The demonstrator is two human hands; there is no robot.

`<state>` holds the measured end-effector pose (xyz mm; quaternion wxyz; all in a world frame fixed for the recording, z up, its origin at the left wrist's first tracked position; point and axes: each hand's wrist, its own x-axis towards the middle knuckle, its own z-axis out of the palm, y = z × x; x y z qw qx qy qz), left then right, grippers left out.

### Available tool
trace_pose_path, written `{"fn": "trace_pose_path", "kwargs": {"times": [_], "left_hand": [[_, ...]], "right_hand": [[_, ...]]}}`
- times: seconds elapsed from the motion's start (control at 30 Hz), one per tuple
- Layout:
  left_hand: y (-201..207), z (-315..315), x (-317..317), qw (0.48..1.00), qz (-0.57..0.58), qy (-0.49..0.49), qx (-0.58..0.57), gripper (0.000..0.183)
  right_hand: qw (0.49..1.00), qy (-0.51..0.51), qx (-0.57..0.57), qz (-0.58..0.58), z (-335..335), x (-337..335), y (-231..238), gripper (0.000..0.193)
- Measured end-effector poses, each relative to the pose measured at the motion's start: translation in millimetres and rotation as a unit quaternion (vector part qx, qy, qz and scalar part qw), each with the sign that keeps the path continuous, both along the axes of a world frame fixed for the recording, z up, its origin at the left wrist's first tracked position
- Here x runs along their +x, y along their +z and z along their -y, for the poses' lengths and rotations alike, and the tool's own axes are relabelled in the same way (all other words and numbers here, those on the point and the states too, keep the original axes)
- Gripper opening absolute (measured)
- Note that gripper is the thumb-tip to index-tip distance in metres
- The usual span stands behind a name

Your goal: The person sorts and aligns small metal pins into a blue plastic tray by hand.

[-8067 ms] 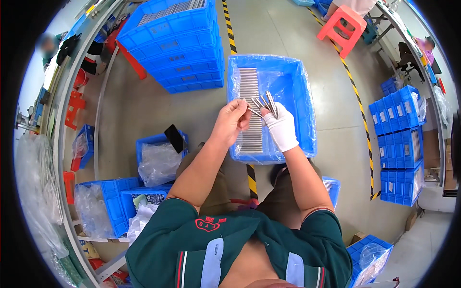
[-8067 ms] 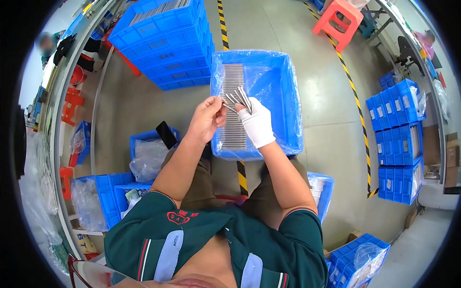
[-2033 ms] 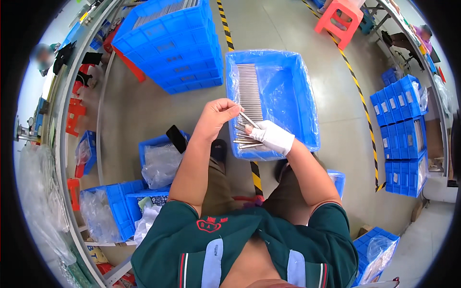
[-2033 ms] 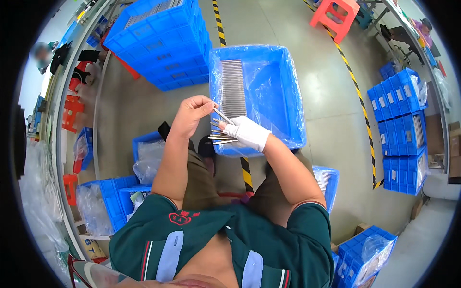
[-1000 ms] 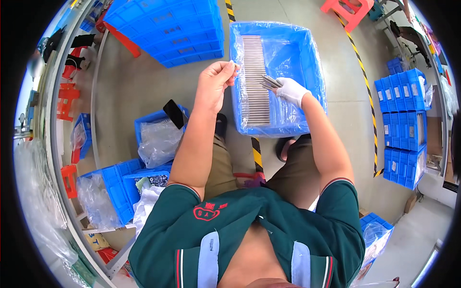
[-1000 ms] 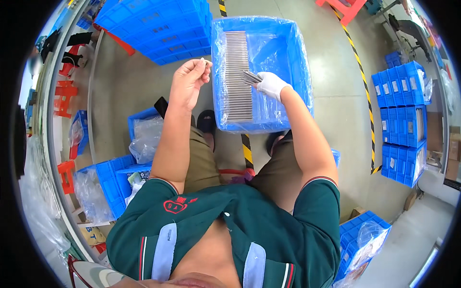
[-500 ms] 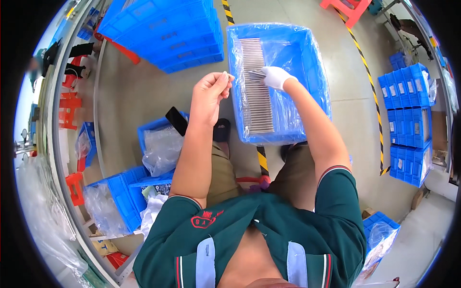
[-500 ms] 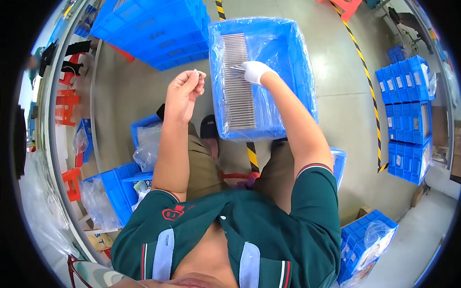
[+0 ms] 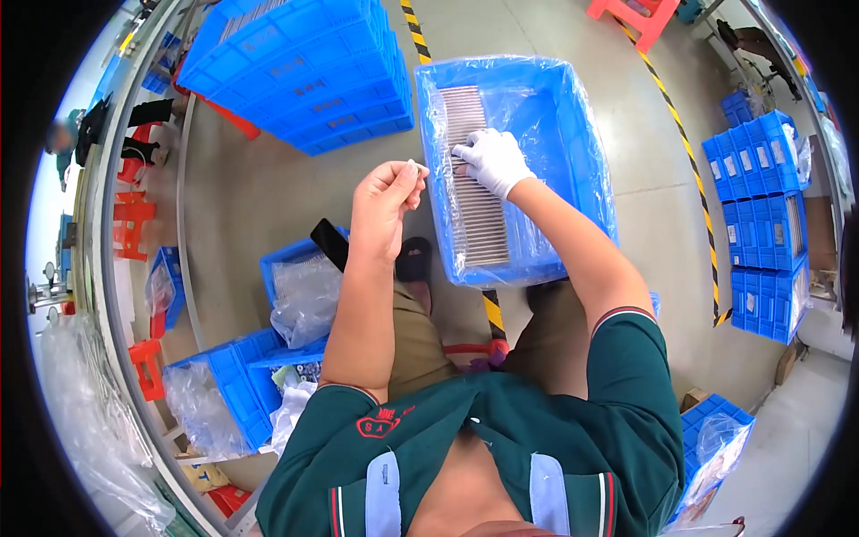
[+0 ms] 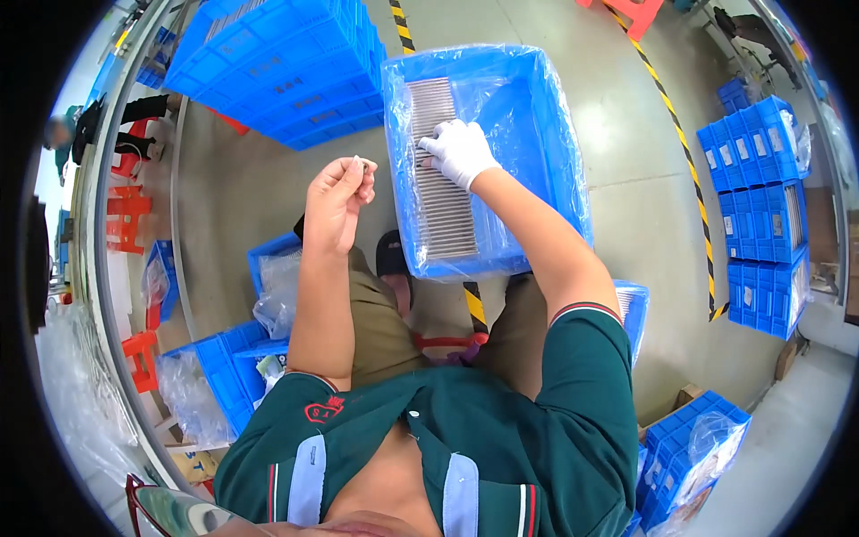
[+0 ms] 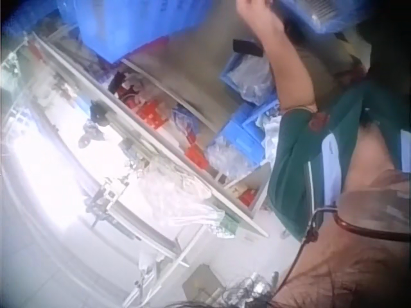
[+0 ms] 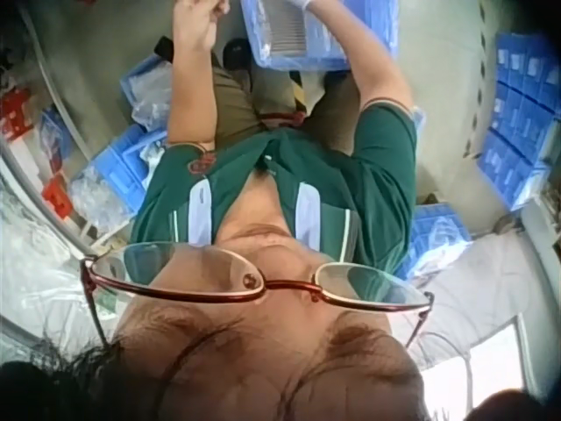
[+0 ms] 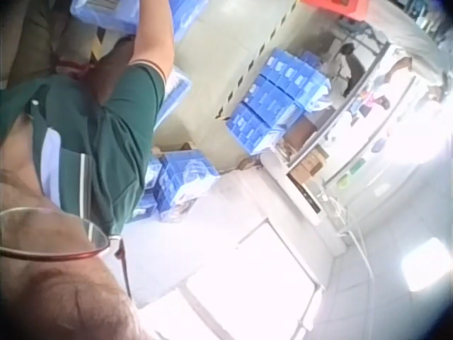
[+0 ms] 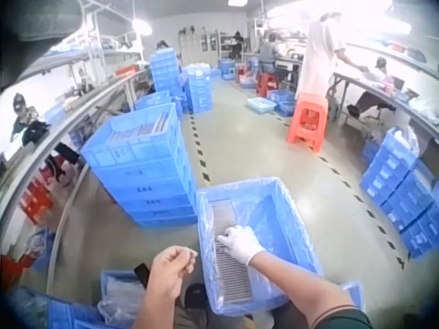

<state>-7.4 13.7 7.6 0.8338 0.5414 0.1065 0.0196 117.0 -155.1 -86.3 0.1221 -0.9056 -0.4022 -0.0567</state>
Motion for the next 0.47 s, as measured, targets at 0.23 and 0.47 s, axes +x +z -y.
{"fn": "trace_pose_path", "kwargs": {"times": [0.23,0.47], "left_hand": [[-1.0,-3.5,-1.1,1.000,0.001,0.003,0.002,0.017],[0.8,-5.6,-0.9,1.000,0.002,0.013,-0.018,0.018]], "right_hand": [[0.999,-0.025,0.015,-0.013,-10.4,23.5,-10.4,0.015],[0.993,-0.055,0.107,0.019,-17.0,40.4,-40.2,0.017]]}}
